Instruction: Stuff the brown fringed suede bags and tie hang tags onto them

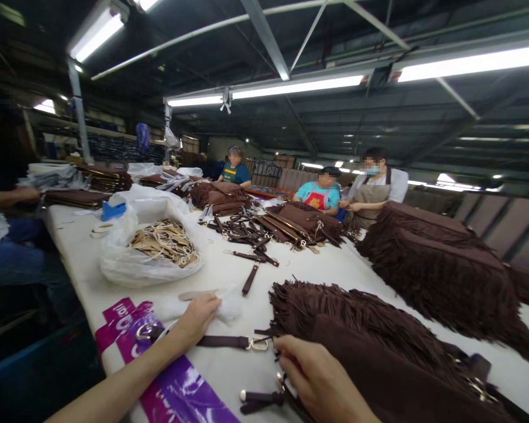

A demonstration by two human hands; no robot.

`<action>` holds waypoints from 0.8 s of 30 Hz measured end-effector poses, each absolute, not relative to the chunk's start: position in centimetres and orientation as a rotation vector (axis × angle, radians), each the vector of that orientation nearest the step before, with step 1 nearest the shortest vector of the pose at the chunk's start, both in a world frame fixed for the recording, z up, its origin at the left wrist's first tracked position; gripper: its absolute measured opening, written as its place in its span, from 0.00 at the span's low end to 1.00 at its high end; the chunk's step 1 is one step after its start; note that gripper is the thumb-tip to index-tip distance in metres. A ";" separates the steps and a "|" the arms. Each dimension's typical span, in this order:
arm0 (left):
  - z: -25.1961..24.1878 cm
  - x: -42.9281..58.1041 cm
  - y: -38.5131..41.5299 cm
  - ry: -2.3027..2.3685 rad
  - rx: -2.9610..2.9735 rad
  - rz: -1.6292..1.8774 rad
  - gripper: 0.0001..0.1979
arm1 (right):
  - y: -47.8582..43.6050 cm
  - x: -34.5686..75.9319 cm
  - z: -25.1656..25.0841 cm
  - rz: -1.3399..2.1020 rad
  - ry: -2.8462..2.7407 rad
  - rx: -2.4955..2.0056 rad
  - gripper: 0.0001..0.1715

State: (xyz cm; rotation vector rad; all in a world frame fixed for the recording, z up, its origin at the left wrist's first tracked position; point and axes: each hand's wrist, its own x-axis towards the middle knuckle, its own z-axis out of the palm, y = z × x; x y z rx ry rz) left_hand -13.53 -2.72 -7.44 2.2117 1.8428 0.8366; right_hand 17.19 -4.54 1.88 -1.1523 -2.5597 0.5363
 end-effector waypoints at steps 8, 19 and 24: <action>-2.5 -14.0 -3.8 1.598 2.077 0.946 0.19 | -6.3 2.2 -0.8 0.586 -2.822 -0.546 0.16; -13.1 -35.1 -32.7 2.409 0.712 1.158 0.20 | -10.5 -7.4 -6.3 0.372 -2.910 0.104 0.22; -26.8 -24.1 -50.5 2.141 0.601 0.477 0.20 | -9.7 -7.5 -8.1 0.294 -2.954 0.162 0.21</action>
